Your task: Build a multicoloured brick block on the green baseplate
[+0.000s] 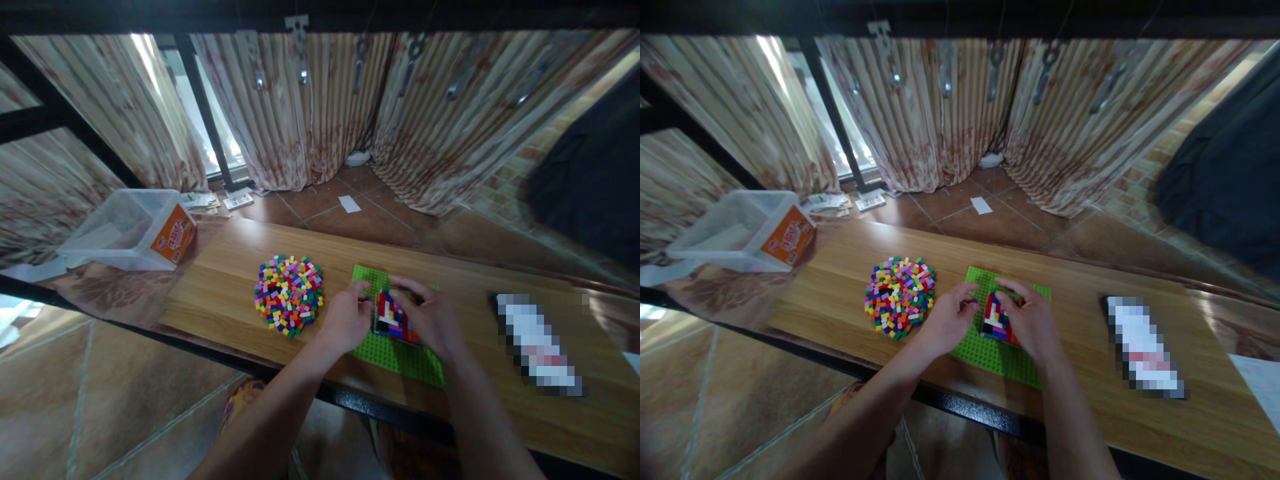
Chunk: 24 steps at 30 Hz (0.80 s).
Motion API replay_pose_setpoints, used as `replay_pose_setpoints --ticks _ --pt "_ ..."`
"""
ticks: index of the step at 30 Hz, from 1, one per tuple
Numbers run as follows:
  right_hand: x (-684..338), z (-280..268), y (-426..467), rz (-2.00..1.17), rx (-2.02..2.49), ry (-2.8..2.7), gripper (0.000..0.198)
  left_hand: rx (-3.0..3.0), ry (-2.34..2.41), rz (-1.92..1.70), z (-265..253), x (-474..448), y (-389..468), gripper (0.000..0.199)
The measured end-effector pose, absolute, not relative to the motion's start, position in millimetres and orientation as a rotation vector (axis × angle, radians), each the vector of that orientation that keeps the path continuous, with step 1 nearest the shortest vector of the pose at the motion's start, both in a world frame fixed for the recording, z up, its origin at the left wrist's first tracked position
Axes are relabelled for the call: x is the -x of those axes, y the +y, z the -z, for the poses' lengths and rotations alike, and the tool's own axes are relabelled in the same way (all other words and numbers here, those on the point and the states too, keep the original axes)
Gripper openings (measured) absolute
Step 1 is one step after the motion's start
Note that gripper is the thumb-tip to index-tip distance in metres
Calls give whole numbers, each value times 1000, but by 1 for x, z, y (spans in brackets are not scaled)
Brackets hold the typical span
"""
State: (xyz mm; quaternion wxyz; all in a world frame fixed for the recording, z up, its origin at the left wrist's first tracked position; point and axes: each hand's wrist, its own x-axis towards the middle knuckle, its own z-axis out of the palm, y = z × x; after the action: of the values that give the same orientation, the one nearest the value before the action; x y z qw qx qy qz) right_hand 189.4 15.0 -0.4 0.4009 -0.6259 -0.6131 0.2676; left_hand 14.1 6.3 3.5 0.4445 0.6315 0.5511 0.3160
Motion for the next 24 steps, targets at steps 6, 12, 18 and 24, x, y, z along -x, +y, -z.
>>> replay_pose_setpoints --ticks 6,12,18,24 --pt "-187 -6 2 -492 1443 -1524 25 -1452 1271 -986 4 -13 10 29" --pt "-174 -11 -5 -466 1353 -1694 22 -1456 1220 -1015 0 -15 7 40" --pt "-169 -10 -6 -486 1322 -1791 23 -1596 1224 -973 -7 -14 4 47" --pt "-171 -8 -6 -482 1320 -1811 22 -1639 1238 -960 -11 -15 1 53"
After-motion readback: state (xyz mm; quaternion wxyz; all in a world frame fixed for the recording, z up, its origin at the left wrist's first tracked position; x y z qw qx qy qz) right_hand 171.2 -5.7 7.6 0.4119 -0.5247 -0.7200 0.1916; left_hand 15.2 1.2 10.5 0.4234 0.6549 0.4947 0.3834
